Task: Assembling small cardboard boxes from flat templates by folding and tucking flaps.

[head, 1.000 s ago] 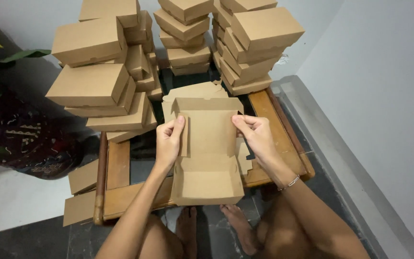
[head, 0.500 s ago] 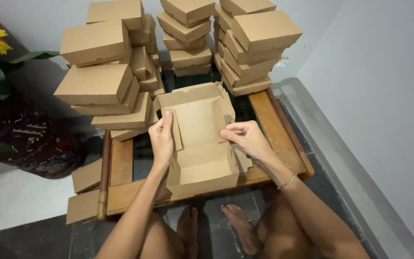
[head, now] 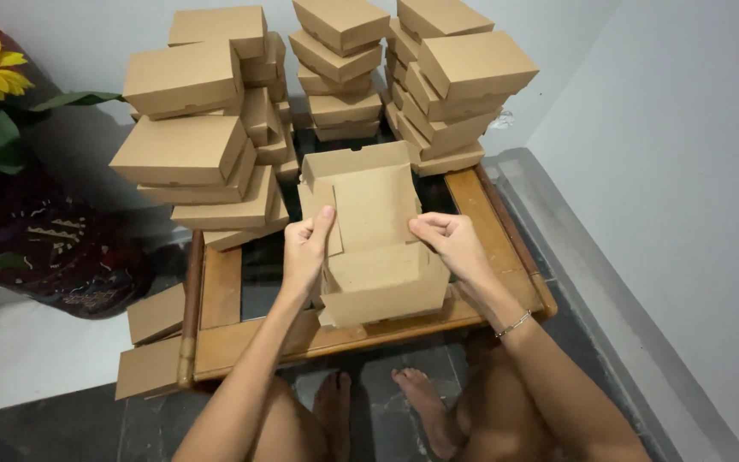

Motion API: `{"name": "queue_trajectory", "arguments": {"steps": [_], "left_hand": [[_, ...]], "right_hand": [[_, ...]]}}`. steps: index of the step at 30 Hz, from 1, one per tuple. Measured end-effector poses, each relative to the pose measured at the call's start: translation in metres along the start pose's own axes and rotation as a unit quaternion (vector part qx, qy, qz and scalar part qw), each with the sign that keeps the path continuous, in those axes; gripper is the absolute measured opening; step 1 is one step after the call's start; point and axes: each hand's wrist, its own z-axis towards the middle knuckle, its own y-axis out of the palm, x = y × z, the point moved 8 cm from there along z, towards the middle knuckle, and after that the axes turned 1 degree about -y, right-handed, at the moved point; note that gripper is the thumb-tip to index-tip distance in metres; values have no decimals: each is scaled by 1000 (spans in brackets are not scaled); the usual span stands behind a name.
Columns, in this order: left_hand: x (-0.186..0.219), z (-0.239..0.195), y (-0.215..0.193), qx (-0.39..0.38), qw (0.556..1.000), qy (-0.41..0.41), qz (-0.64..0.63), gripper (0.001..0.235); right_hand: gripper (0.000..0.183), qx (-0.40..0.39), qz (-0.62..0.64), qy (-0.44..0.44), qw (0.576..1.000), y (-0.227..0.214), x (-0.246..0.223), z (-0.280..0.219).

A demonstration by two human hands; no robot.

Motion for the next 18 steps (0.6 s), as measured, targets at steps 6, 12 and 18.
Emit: {"name": "queue_trajectory", "arguments": {"steps": [6, 12, 18], "left_hand": [[8, -2, 0, 4, 1000, 12, 27, 46], [30, -7, 1, 28, 999, 11, 16, 32], [34, -8, 3, 10, 999, -3, 45, 28]], "right_hand": [[19, -34, -21, 6, 999, 4, 2, -1], [15, -14, -32, -9, 999, 7, -14, -10], [18, 13, 2, -17, 1000, -3, 11, 16]]}}
